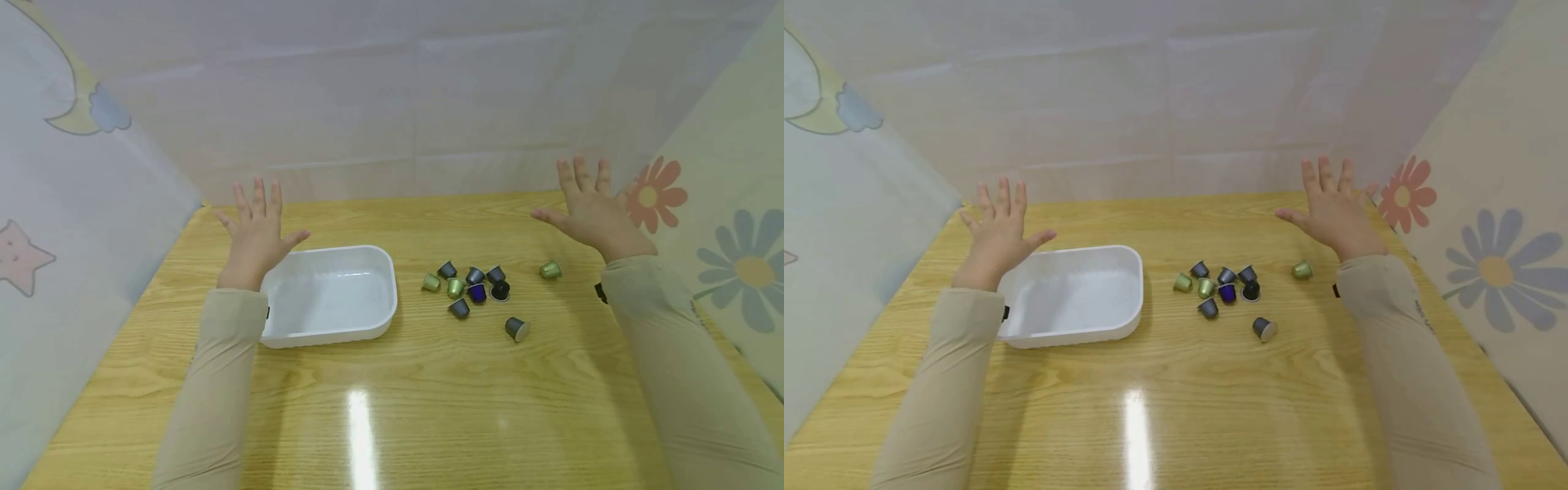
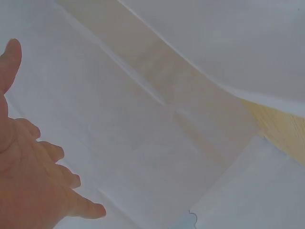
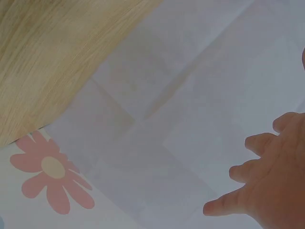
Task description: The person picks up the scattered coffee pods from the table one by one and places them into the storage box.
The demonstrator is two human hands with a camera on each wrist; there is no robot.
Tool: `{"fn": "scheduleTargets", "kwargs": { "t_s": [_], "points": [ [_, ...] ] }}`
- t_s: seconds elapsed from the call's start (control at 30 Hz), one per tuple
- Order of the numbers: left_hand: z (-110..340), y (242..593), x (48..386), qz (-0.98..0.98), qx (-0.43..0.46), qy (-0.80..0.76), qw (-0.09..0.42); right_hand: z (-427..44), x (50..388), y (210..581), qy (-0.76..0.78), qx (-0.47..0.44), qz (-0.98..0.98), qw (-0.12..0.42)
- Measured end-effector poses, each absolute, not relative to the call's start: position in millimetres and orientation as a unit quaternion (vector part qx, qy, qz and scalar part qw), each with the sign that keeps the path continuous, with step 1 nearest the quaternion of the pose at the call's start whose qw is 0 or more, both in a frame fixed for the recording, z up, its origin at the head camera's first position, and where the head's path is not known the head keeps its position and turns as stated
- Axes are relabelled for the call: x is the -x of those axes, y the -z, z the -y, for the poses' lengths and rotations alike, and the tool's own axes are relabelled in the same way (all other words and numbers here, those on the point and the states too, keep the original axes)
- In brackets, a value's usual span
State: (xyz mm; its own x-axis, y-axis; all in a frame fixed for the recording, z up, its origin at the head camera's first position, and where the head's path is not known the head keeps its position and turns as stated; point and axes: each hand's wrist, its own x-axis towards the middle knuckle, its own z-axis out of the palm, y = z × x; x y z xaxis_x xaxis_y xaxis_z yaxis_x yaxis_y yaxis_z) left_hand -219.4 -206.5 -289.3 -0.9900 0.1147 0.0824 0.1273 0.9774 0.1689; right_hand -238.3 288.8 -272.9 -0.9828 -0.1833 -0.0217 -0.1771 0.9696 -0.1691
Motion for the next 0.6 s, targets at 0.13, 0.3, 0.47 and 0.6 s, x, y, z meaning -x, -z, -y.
{"fn": "scheduleTargets", "kwargs": {
  "t_s": [0.13,0.3,0.47,0.6],
  "points": [
    [206.2,289.5,219.1,0.993,0.061,0.087,0.04,-289.5,239.5,273.0,0.083,0.092,-0.992,0.017],
    [204.4,289.3,219.4,0.993,0.065,0.092,0.039,-290.1,240.9,272.6,0.085,0.095,-0.992,0.016],
    [203.5,289.5,219.7,0.992,0.069,0.094,0.039,-291.0,241.0,271.8,0.08,0.095,-0.992,0.019],
    [202.6,290.4,220.5,0.992,0.074,0.096,0.038,-292.6,239.4,271.1,0.084,0.095,-0.992,0.02]
  ]
}}
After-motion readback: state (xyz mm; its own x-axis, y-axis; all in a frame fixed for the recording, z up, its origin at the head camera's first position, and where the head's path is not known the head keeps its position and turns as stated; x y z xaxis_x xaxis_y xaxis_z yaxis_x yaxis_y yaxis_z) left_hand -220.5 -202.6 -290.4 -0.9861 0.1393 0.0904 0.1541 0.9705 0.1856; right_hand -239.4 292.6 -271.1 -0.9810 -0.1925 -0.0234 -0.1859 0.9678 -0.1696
